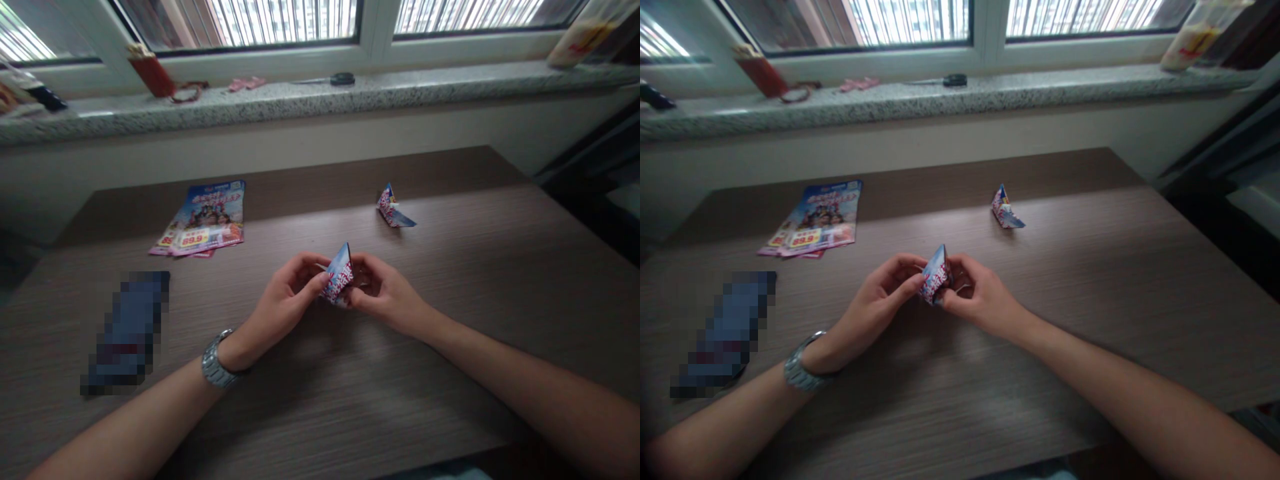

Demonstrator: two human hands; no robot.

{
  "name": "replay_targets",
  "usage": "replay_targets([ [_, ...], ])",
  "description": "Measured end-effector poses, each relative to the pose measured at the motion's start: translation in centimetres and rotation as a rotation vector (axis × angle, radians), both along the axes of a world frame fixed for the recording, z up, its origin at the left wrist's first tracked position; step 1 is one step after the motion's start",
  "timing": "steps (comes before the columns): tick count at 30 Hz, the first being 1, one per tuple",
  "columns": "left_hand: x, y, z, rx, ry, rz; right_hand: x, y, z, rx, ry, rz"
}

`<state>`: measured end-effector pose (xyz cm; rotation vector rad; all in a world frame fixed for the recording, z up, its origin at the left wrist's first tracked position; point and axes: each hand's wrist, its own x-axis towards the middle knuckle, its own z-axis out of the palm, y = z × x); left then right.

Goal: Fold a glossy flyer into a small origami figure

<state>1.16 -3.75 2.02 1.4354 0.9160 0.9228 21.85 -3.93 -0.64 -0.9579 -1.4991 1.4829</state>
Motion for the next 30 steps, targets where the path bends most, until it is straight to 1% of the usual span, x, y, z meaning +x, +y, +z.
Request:
replay_targets([
  [8, -0.13, 0.02, -0.45, -0.025, -0.028, 0.015, 0.12, -0.06, 0.43, 0.009, -0.035, -0.002],
  [15, -0.05, 0.09, -0.53, -0.004, -0.018, 0.044, 0.09, 0.03, 0.34, -0.023, -0.001, 0.018],
  [23, 0.04, -0.04, -0.52, -0.032, -0.027, 0.013, 0.0, 0.07, -0.18, 0.017, -0.041, 0.0],
  [30, 0.08, -0.08, -0.4, -0.022, -0.016, 0.017, 0.05, 0.12, 0.28, 0.009, -0.046, 0.002],
])
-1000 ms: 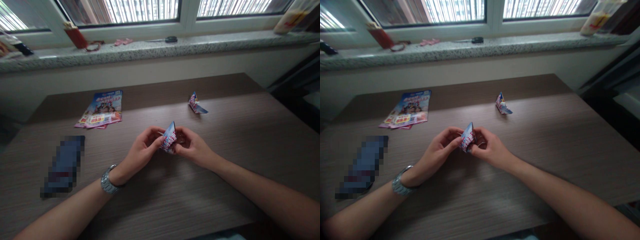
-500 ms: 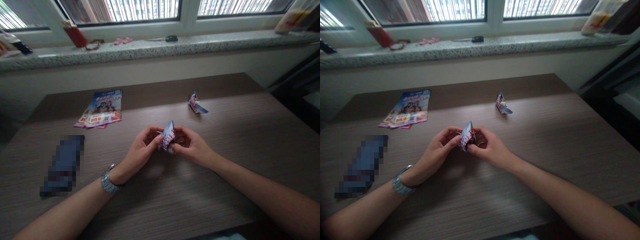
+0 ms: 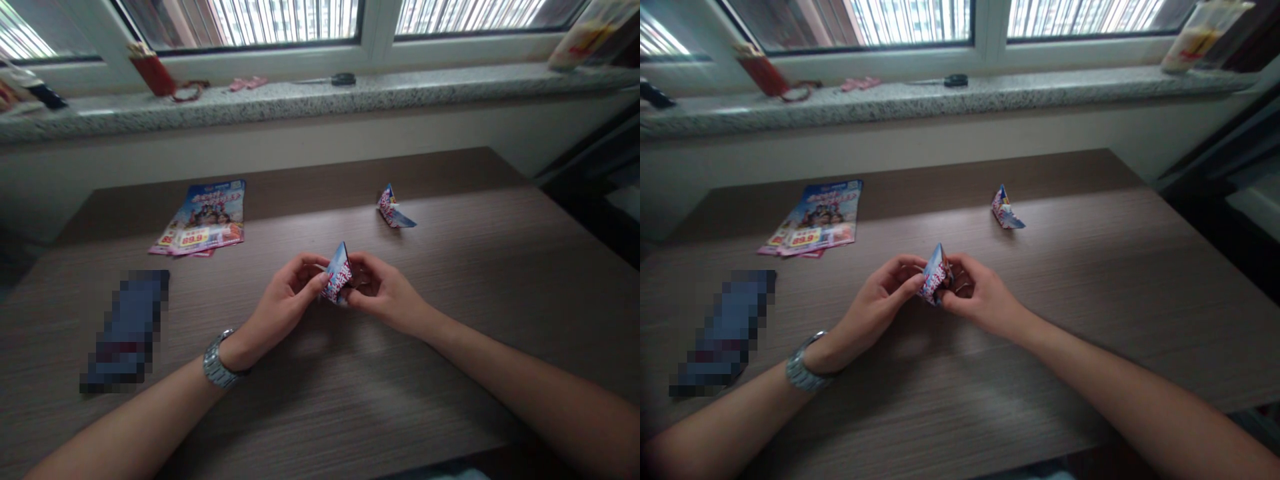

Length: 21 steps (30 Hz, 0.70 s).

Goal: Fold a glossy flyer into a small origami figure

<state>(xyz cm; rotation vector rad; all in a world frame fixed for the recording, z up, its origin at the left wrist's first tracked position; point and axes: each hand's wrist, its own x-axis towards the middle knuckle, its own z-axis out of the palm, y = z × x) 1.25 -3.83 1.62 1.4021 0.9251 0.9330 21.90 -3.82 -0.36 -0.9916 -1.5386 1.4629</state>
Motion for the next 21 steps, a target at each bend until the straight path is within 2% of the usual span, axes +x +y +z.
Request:
replay_targets([
  [7, -0.17, 0.09, -0.26, 0.071, 0.035, 0.016, 0.18, -0.03, 0.16, -0.042, 0.041, 0.025],
  [13, -0.59, -0.05, -0.19, 0.316, 0.217, 0.12, 0.59, 0.15, 0.39, -0.067, 0.058, 0.002],
  [21, -0.89, -0.32, -0.66, 0.543, 0.41, 0.09, 0.88, 0.31, 0.54, -0.07, -0.02, -0.036],
])
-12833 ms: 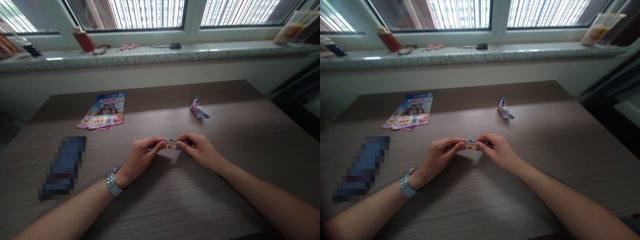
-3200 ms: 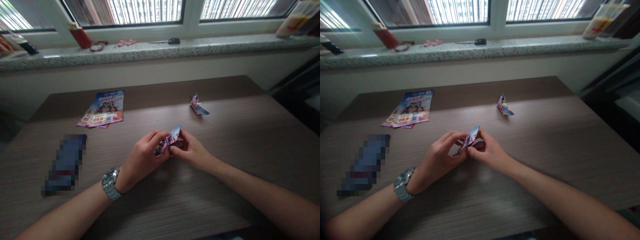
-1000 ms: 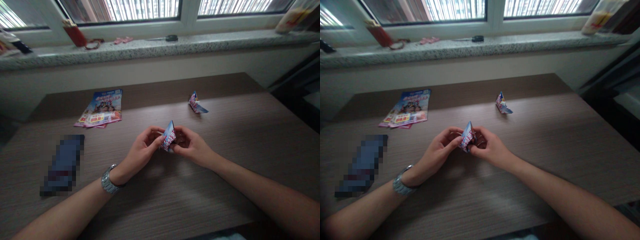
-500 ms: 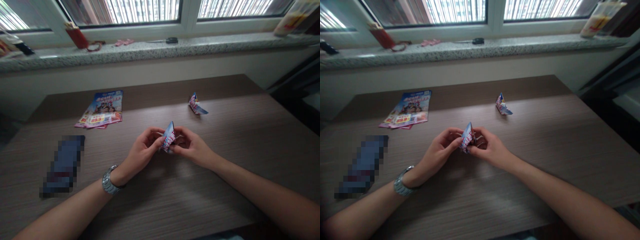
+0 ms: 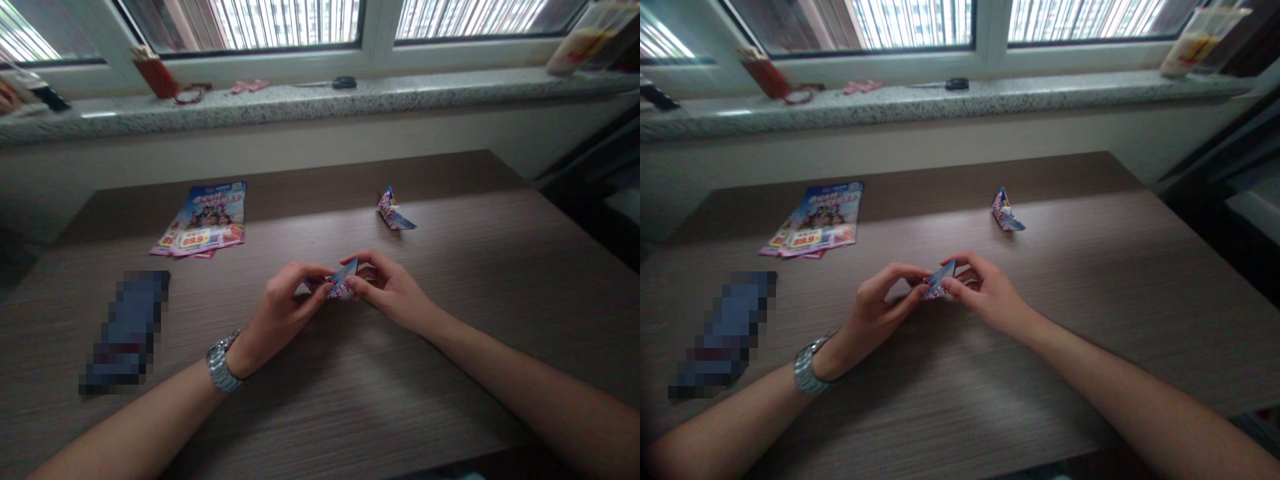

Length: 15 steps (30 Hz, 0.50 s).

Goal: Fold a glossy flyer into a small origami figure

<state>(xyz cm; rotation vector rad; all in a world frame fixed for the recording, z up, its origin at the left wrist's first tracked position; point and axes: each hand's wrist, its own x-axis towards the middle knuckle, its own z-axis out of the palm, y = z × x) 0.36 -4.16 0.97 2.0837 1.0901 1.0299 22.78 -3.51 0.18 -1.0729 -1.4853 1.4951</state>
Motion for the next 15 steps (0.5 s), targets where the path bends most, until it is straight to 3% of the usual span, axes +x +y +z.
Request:
replay_targets([
  [5, -0.1, 0.3, 0.2, 0.044, 0.0, -0.021, 0.2, 0.3, 0.1, 0.006, 0.022, -0.001],
  [9, -0.3, 0.9, 0.3, 0.043, -0.032, 0.085, 0.6, 0.7, 0.2, 0.025, 0.014, -0.021],
  [15, -0.7, 1.9, -0.6, -0.148, -0.097, 0.176, 1.0, 1.1, 0.2, 0.031, 0.039, -0.05],
])
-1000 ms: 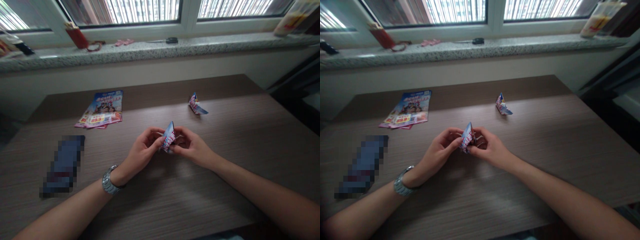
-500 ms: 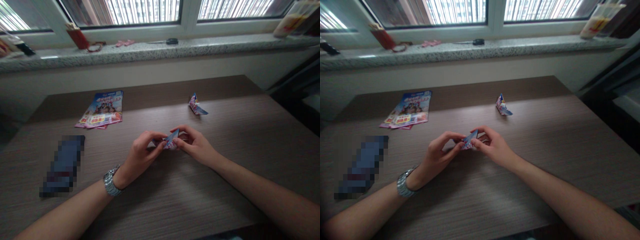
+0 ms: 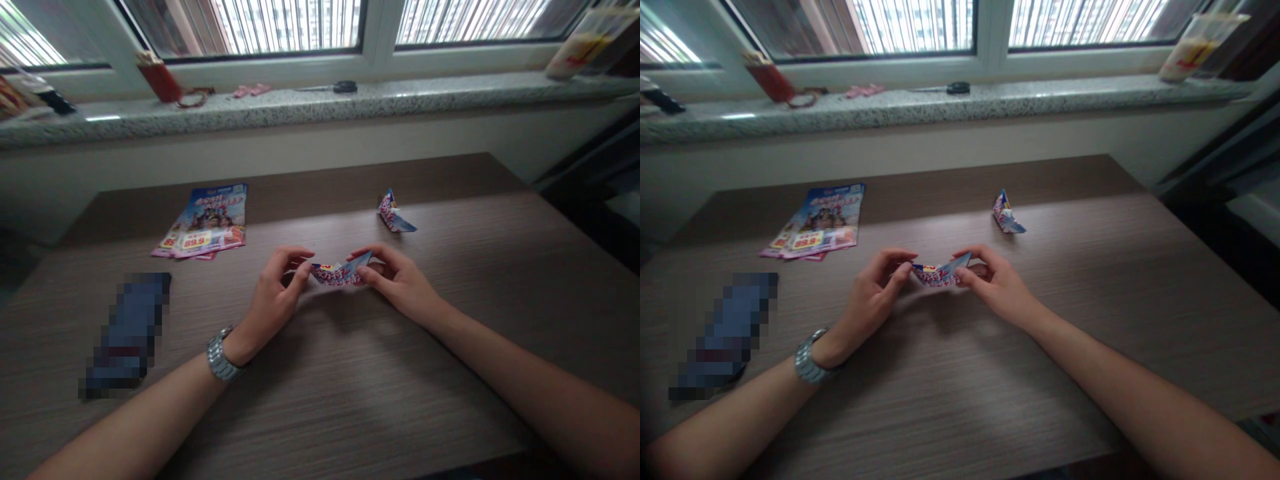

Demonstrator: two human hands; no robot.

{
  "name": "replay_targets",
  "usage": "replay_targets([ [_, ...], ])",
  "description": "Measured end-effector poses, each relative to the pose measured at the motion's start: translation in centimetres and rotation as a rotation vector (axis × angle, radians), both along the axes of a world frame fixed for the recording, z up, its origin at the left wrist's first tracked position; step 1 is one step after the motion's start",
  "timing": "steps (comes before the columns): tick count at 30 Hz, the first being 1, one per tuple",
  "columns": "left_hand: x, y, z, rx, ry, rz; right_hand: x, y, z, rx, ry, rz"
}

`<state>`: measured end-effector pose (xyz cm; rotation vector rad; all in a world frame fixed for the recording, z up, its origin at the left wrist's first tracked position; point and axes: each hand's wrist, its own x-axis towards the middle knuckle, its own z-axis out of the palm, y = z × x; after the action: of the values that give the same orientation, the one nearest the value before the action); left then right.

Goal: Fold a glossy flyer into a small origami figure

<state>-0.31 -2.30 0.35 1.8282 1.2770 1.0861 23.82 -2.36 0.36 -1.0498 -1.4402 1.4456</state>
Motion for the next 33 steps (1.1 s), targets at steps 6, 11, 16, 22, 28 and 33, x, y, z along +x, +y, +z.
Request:
replay_targets([
  [6, 0.1, -0.1, -0.2, -0.132, -0.06, -0.028, 0.3, 0.3, -0.5, 0.016, 0.034, -0.008],
  [11, 0.2, -0.3, -0.3, -0.085, -0.076, -0.068, 0.5, 0.5, -1.0, 0.046, 0.046, 0.02],
  [16, 0.1, -0.4, -0.3, -0.031, -0.058, -0.081, 0.7, 0.6, -1.0, 0.073, -0.001, 0.006],
  [22, 0.1, -0.5, 0.0, -0.006, -0.031, -0.069, 0.9, 0.6, -1.0, 0.089, -0.038, 0.009],
  [28, -0.1, -0.4, 0.0, 0.039, -0.003, -0.06, 1.0, 0.8, -0.9, 0.112, -0.055, -0.001],
  [33, -0.1, -0.4, 0.0, 0.037, 0.01, -0.04, 1.9, 1.3, -1.0, 0.209, -0.216, -0.089],
])
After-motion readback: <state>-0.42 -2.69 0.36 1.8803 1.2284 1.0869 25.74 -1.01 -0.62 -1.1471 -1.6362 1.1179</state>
